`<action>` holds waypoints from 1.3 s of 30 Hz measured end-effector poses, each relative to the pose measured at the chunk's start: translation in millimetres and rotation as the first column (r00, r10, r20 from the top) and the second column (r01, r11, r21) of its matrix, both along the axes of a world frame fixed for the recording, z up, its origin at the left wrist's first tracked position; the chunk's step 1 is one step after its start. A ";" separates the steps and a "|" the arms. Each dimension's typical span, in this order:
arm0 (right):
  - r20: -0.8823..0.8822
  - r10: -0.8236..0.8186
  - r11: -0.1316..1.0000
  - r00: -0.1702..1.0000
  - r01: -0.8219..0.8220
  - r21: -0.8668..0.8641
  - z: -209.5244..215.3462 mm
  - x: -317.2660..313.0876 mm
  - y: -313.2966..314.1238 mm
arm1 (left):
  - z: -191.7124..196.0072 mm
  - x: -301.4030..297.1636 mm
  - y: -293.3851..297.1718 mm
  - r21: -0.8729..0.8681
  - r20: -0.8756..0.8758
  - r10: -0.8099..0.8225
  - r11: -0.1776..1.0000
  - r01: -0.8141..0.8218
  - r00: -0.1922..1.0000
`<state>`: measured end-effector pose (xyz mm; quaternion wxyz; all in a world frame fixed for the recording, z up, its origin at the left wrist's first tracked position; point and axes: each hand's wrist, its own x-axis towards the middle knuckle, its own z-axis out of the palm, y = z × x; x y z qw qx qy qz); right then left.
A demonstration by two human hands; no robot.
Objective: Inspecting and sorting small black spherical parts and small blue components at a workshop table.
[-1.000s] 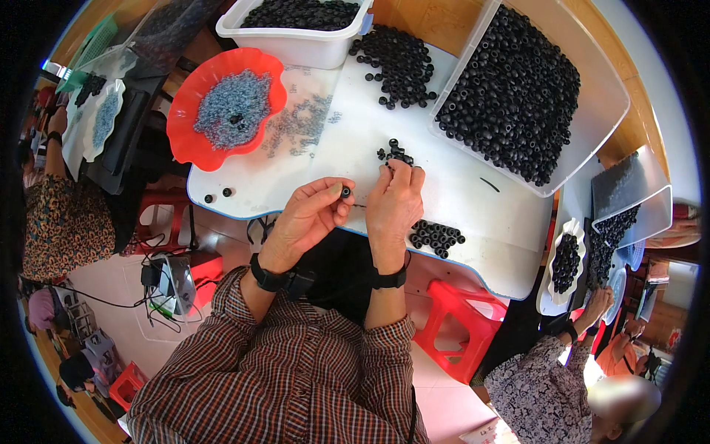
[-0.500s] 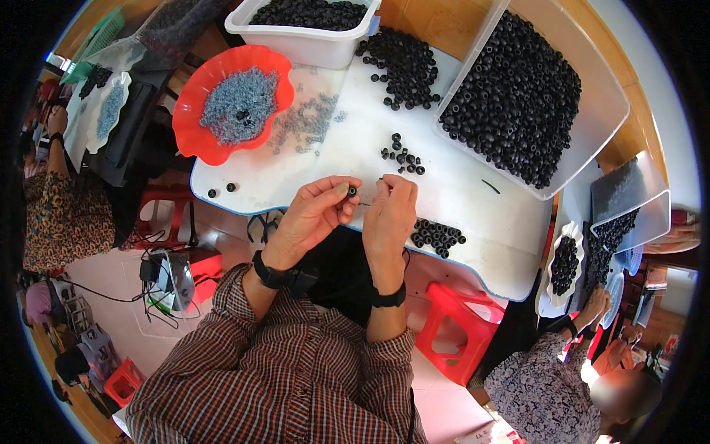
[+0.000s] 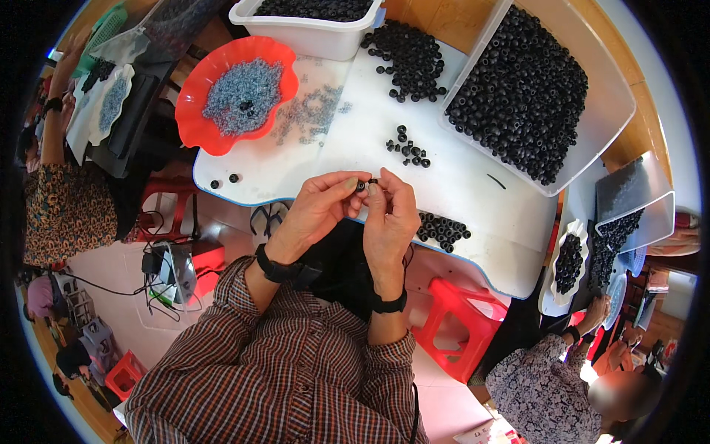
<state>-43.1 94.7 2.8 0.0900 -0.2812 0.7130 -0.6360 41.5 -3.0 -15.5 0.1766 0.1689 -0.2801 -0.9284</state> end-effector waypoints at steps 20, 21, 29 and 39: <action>0.234 0.111 0.978 0.966 -0.065 -0.196 -3.0 -0.1 7.0 | -5.3 2.7 0.0 0.078 -0.088 0.014 0.997 -0.007 0.996; 0.236 0.114 0.978 0.965 -0.068 -0.195 -3.2 0.5 6.4 | -5.4 2.8 0.2 0.079 -0.086 0.017 0.997 -0.010 0.996; 0.224 0.095 0.978 0.970 -0.050 -0.201 -3.3 2.5 4.4 | -2.8 1.5 2.2 0.059 -0.072 0.023 0.998 -0.019 0.997; 0.212 0.091 0.986 0.973 -0.058 -0.159 -2.4 2.5 5.2 | -6.2 0.4 3.9 -0.003 -0.066 0.018 1.000 -0.018 0.998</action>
